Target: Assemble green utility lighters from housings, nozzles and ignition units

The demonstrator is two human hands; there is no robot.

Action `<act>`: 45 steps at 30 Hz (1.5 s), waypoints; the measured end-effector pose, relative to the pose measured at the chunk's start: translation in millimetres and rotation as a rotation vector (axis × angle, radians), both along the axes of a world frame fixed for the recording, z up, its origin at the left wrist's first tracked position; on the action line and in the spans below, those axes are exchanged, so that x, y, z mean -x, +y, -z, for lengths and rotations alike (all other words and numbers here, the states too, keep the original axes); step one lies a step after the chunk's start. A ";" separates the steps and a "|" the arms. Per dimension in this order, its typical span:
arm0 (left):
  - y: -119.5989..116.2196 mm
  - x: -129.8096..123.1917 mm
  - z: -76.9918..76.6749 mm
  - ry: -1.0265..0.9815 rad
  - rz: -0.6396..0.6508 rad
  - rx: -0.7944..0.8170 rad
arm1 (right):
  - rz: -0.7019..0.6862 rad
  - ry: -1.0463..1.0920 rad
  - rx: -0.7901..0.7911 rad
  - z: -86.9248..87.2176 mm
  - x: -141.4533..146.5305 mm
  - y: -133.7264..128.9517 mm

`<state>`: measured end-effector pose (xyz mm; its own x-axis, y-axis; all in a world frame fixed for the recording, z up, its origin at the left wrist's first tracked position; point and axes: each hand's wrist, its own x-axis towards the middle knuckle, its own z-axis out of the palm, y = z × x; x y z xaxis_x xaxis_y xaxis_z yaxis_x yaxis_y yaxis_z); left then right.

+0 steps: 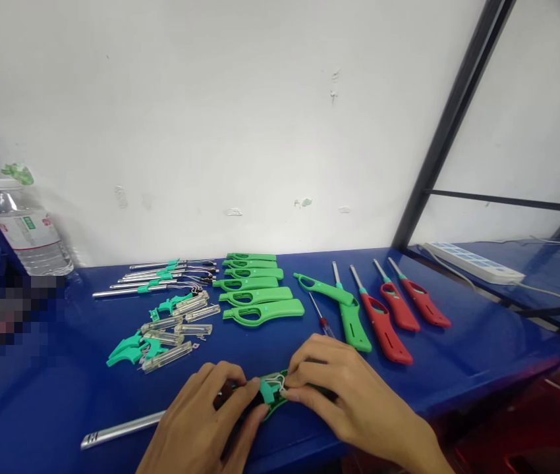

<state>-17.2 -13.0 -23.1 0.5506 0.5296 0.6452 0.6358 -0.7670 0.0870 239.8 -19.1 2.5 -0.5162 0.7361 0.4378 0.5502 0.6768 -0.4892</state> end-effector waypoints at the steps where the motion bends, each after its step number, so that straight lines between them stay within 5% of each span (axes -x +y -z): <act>1: -0.4 0.2 -0.1 -0.002 0.003 -0.005 | -0.002 0.001 0.000 -0.3 -0.1 -0.2; 45: -4.9 0.5 3.3 -0.061 -0.034 0.028 | -0.026 -0.100 -0.165 0.8 2.8 2.4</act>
